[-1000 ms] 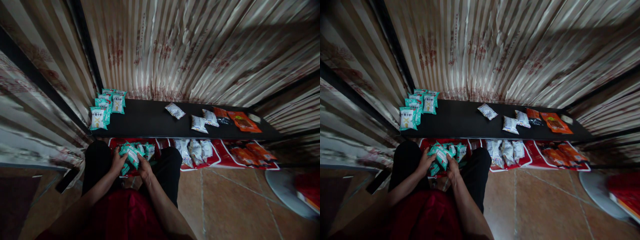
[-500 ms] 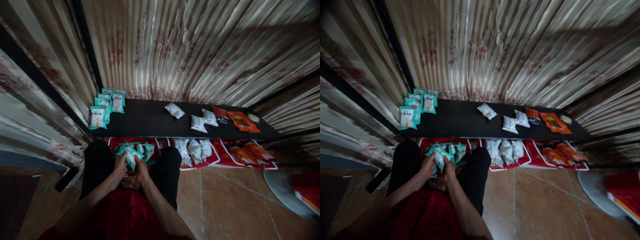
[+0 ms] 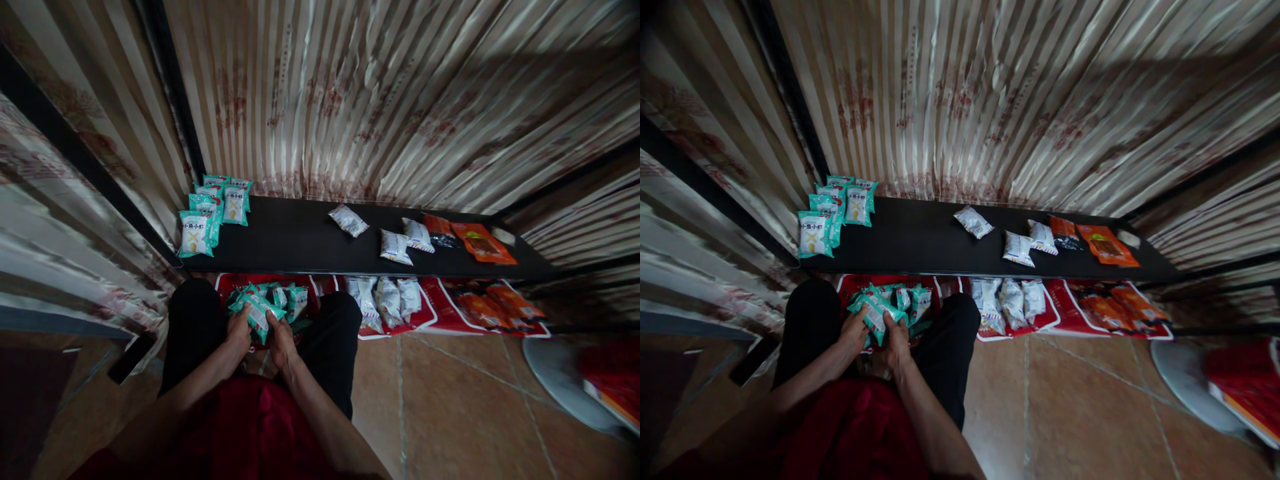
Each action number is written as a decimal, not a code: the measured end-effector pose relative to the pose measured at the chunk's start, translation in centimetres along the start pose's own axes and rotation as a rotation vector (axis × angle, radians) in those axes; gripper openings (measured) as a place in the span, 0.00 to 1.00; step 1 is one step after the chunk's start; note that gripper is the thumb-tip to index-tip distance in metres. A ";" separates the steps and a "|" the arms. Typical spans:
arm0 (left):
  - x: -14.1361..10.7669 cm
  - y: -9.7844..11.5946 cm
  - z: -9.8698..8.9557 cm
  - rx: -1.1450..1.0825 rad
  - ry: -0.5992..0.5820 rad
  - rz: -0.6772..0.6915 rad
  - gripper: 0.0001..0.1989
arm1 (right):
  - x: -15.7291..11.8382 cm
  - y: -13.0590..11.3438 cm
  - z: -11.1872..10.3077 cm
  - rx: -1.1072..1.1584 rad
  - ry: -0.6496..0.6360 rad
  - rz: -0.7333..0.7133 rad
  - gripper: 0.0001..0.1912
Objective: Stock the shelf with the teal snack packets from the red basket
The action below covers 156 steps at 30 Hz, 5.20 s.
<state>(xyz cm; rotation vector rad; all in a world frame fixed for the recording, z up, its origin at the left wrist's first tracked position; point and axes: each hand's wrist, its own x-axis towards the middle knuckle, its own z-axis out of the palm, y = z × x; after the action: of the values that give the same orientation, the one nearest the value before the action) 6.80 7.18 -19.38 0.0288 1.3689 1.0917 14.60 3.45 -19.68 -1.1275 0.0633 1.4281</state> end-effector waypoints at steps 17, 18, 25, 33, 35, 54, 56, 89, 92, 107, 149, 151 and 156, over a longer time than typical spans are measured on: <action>0.6 -0.3 0.2 0.055 0.005 -0.031 0.04 | -0.1 0.3 -0.5 -0.114 0.034 -0.129 0.17; 0.6 -0.2 0.2 0.058 0.007 -0.036 0.04 | -0.2 0.2 -0.4 -0.124 0.032 -0.142 0.17; 0.7 0.3 -0.1 0.108 0.054 -0.048 0.03 | -0.3 0.0 -0.3 -0.320 0.023 -0.296 0.16; 0.4 1.0 -0.1 0.154 0.051 -0.012 0.06 | -0.4 0.0 -0.6 -0.462 0.021 -0.401 0.25; 0.4 1.1 -0.1 0.163 0.053 0.004 0.06 | -0.5 -0.1 -0.5 -0.475 0.030 -0.413 0.25; -1.1 3.2 0.1 0.227 -0.033 -0.054 0.08 | -1.6 -0.9 -0.7 -1.153 -0.168 -0.918 0.21; -1.1 3.4 0.0 0.237 -0.037 -0.065 0.08 | -1.7 -0.8 -0.9 -1.235 -0.198 -0.953 0.24; -0.1 3.7 0.1 0.174 -0.169 0.006 0.08 | -2.8 -0.4 -2.3 -1.522 -0.540 -1.191 0.36; -0.1 3.8 0.1 0.155 -0.193 0.030 0.09 | -3.0 -0.9 -2.0 -1.381 -0.524 -1.150 0.32; -0.6 3.9 -0.3 0.289 -0.406 0.028 0.18 | 0.8 -3.4 0.2 -0.599 -0.167 -0.263 0.25; 0.6 6.6 -1.4 0.377 -0.533 0.165 0.31 | 2.2 -5.8 4.4 -0.623 -0.156 -0.317 0.23; 0.7 6.9 -1.2 0.371 -0.524 0.175 0.31 | 1.8 -5.9 4.3 -0.656 -0.163 -0.290 0.22; 0.9 7.9 -0.7 0.387 -0.517 0.210 0.32 | 0.9 -6.1 4.3 -0.728 -0.224 -0.213 0.22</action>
<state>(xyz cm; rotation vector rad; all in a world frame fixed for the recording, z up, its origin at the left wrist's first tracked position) 1.38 11.62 -15.61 0.7039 1.0961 0.8897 17.13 8.35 -14.59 -1.4870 -0.7679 1.4053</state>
